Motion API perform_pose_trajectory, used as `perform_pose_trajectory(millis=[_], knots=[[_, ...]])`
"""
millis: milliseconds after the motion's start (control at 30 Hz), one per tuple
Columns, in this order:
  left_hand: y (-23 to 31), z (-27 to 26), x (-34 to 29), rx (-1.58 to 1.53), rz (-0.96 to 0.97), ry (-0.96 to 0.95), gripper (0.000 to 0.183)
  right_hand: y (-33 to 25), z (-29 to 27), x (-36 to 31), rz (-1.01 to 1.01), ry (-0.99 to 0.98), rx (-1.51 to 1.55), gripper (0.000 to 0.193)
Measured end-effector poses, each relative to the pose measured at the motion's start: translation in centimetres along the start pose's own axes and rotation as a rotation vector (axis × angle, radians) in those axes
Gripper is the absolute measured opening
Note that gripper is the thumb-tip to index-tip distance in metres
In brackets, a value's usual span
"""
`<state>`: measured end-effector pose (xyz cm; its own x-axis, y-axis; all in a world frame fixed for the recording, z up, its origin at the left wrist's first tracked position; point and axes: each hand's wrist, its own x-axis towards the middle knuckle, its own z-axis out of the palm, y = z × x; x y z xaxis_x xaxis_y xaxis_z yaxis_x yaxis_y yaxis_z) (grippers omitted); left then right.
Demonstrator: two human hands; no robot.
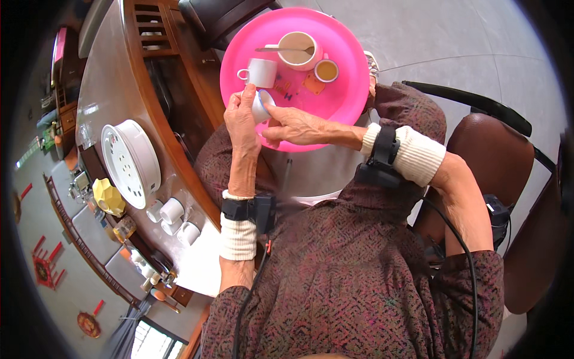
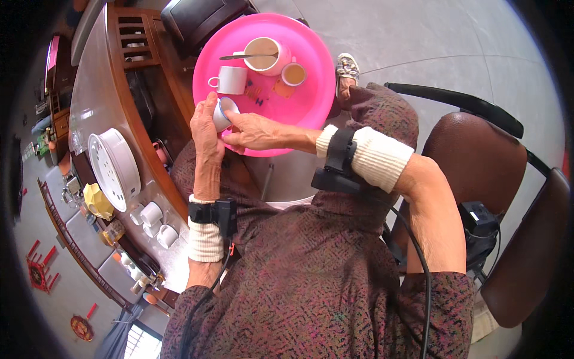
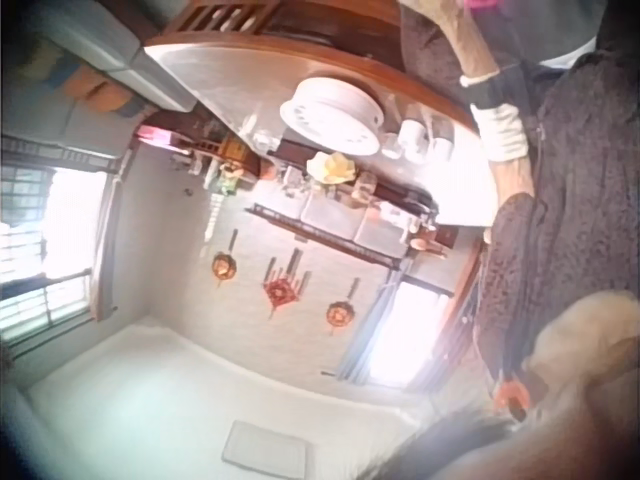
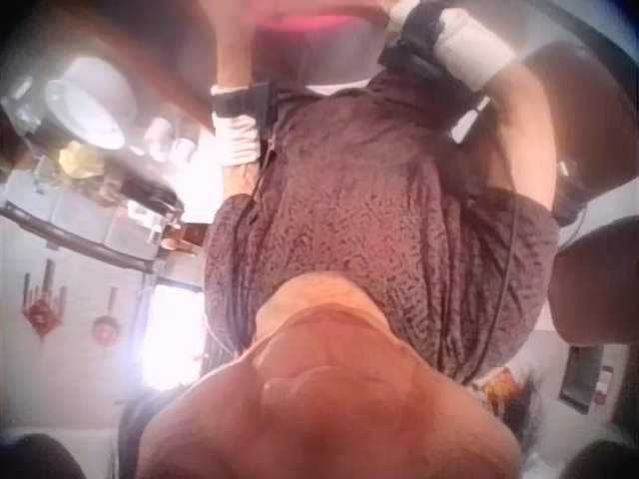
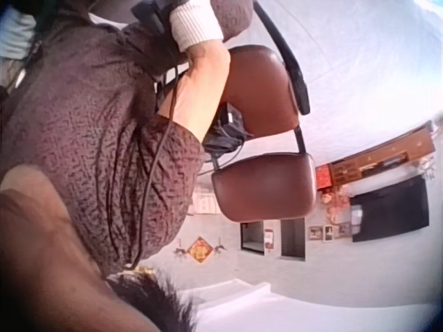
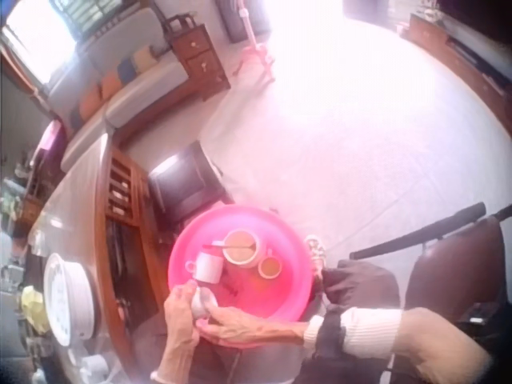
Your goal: The person is cleaning small white teacups using a cloth over a pink basin.
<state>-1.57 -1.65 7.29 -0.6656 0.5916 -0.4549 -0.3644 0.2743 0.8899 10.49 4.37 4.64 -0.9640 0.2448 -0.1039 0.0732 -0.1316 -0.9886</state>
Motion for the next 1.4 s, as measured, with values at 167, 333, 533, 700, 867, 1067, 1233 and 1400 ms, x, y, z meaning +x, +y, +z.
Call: perform_pose_trajectory(millis=[167,333,533,700,867,1067,1233,1400], knots=[[0.9,-0.6,0.2,0.267,0.087,0.027,0.024,-0.8,1.4,-0.3,0.043,-0.021,0.364,0.053],[1.7,0.6,0.1,0.432,0.147,-0.035,0.031,-0.4,1.3,-1.1,0.031,-0.029,0.506,0.059],[3.3,1.2,0.4,0.528,0.231,-0.01,0.028,-1.5,0.8,-0.4,0.015,-0.059,0.588,0.057],[5.7,0.3,-0.5,0.741,0.318,0.074,0.027,-2.0,2.4,1.5,0.029,-0.04,0.579,0.055],[3.4,0.9,-0.2,0.72,0.361,0.063,0.04,-0.6,0.5,0.1,0.088,-0.038,0.543,0.049],[1.7,-1.6,-0.5,0.307,0.273,-0.052,0.033,-3.1,1.5,0.5,0.078,0.067,0.13,0.027],[2.5,-1.1,-1.3,-0.13,0.215,-0.177,0.027,-7.2,0.1,0.2,-0.06,0.151,-0.33,0.021],[6.5,-2.0,-4.7,-0.109,0.402,-0.239,0.024,-11.5,-1.0,-0.7,-0.188,0.1,-0.755,0.015]])
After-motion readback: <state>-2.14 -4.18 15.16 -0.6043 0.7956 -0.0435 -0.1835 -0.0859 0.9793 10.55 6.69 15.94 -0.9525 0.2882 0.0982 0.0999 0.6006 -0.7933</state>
